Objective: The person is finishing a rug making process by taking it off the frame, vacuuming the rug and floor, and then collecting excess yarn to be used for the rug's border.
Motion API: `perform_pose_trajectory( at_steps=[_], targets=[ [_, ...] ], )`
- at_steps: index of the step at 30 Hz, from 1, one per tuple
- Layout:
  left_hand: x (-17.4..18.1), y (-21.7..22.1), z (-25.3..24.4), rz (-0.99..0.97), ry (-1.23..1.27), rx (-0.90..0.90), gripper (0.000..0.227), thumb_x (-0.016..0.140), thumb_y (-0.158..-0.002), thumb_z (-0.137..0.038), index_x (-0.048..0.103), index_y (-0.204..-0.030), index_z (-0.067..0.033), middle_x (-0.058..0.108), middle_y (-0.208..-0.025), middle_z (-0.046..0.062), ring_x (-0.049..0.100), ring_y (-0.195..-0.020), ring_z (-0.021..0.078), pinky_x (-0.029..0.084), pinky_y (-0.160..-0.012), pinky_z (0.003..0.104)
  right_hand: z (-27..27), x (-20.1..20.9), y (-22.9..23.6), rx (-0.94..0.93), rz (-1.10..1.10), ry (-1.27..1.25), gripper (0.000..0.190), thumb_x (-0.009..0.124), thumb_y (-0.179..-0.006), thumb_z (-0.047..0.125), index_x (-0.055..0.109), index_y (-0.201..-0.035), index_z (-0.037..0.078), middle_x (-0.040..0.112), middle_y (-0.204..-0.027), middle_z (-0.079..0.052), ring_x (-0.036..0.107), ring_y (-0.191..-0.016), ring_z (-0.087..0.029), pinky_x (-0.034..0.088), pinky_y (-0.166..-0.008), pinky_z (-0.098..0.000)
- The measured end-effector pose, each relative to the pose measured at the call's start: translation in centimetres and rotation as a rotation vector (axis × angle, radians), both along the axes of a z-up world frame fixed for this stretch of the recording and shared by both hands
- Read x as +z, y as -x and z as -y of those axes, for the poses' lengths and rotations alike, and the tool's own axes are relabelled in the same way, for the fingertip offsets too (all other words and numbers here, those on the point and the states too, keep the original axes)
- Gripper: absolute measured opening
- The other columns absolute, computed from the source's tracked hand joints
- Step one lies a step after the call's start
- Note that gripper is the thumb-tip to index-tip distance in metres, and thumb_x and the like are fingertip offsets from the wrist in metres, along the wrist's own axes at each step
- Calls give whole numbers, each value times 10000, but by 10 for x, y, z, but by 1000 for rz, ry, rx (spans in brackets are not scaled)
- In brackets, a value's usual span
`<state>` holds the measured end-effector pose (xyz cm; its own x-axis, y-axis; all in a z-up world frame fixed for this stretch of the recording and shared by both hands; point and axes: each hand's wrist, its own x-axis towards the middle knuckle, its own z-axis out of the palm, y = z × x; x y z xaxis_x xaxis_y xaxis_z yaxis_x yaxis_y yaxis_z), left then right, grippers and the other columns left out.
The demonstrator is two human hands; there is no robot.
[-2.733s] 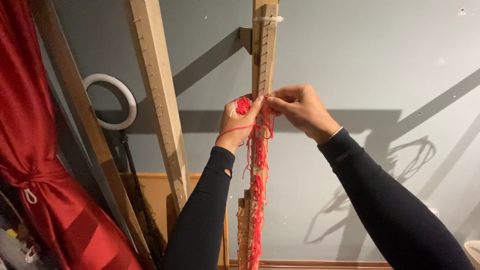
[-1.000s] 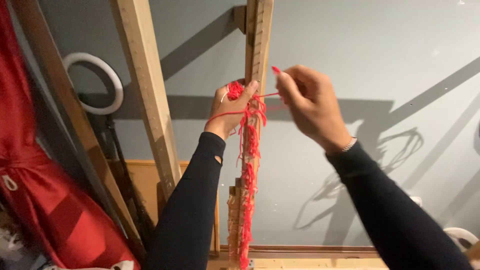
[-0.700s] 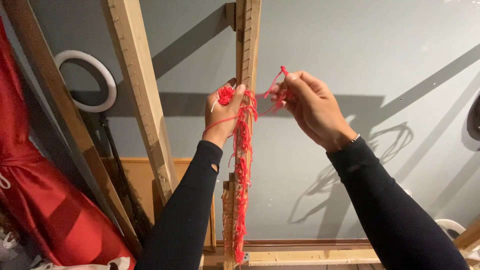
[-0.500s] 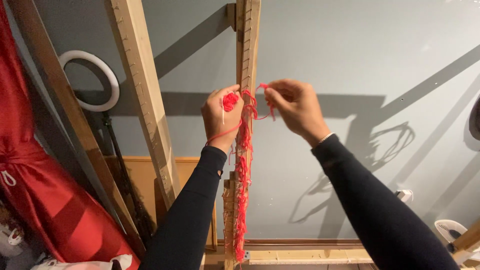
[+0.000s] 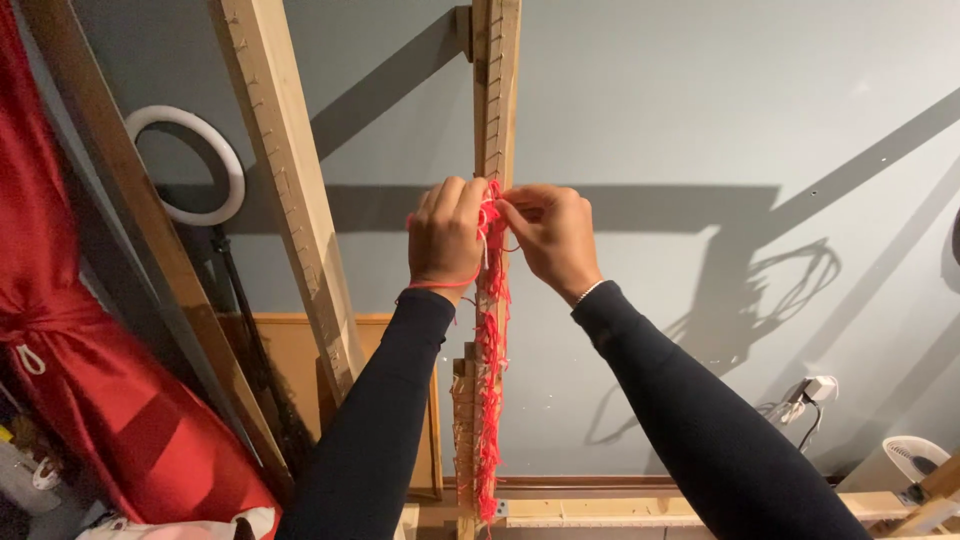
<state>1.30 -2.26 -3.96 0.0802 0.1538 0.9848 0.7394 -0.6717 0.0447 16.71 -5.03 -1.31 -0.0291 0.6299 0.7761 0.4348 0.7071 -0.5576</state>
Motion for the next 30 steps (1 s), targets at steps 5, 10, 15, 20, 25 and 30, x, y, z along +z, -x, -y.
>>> perform_pose_trajectory(
  at_steps=[5, 10, 15, 20, 25, 30],
  targets=[
    [7, -2, -5, -24, 103, -40, 233, 669, -843, -39, 646, -1070, 12, 631, -971, 179, 631, -908, 372, 519, -764, 452, -1, 7, -8, 50, -2, 47, 179, 719, -942, 124, 755, -1023, -32, 800, -876, -112, 769, -802, -135, 607, -734, -260],
    [21, 3, -3, 217, 538, -371, 166, 629, -972, -154, 633, -909, -2, 667, -806, 155, 679, -774, 347, 527, -689, 422, -3, 10, -15, 161, -10, 54, 186, 666, -992, 127, 722, -1066, -35, 786, -948, -97, 750, -888, -134, 610, -806, -263],
    [13, 5, 5, 433, 689, -460, 269, 655, -986, -245, 691, -895, 6, 676, -756, 150, 687, -642, 272, 532, -618, 390, -12, 11, -23, 193, -17, 42, 199, 655, -981, 119, 719, -1084, -39, 791, -973, -86, 760, -908, -115, 613, -831, -255],
    [13, -3, 24, 404, 413, -283, 260, 744, -887, -246, 764, -981, -4, 775, -862, 133, 780, -788, 222, 588, -730, 334, 0, 24, -24, 100, 68, 126, 252, 697, -950, 170, 757, -1091, -30, 786, -878, -94, 723, -790, -126, 574, -699, -264],
    [19, -11, 29, 341, 409, -79, 257, 785, -863, -268, 763, -885, -13, 754, -846, 164, 747, -766, 297, 574, -705, 379, 1, 29, -25, 189, 94, 233, 339, 742, -932, 280, 776, -1073, -27, 792, -865, -76, 707, -760, -80, 576, -694, -240],
    [30, -7, 37, 283, 533, 14, 291, 771, -905, -281, 740, -794, -13, 712, -721, 176, 706, -688, 344, 546, -649, 417, -11, 27, -24, 222, 110, 206, 341, 732, -927, 270, 776, -1078, -32, 789, -858, -95, 669, -727, -86, 565, -653, -259]
  ],
)
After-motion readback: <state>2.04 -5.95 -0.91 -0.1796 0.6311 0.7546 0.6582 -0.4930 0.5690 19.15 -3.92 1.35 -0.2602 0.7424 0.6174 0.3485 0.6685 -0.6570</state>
